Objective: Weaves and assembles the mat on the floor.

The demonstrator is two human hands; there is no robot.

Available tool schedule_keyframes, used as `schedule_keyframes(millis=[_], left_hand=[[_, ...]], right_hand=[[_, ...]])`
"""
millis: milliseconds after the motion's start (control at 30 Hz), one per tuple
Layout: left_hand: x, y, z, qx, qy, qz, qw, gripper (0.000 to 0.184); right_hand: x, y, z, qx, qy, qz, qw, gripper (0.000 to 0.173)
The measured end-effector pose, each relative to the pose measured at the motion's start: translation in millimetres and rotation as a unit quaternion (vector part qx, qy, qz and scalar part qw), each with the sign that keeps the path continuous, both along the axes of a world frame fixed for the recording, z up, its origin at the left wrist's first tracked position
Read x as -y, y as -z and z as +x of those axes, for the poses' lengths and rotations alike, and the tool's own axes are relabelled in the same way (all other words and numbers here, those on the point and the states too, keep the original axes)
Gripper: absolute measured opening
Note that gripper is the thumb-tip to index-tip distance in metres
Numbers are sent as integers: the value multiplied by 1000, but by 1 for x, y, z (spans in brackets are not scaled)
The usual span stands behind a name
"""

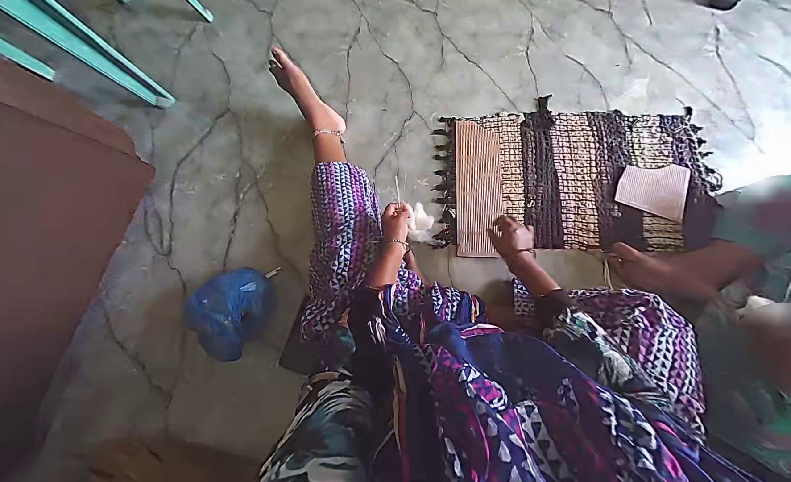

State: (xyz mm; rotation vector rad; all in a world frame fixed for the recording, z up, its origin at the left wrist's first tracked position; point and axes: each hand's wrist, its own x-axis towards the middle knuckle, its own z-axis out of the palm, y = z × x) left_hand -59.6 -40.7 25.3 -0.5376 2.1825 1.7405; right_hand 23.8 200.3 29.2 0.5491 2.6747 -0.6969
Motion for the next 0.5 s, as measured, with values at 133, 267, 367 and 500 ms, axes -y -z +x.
schedule_keyframes(millis=[133, 267, 367, 500], left_hand=[[-11, 8, 6, 38, 109, -30, 993, 26], [-6, 21, 12, 78, 177, -80, 978, 31], [-6, 37, 11, 77, 188, -99, 974, 35], [-19, 17, -3, 95, 207, -145, 963, 38]], right_hand=[[72, 13, -22, 64, -181, -38, 981, 40], [100, 30, -30, 87, -203, -17, 975, 34], [96, 33, -27, 82, -216, -50, 972, 31], [78, 26, -17, 26, -179, -189, 965, 32]])
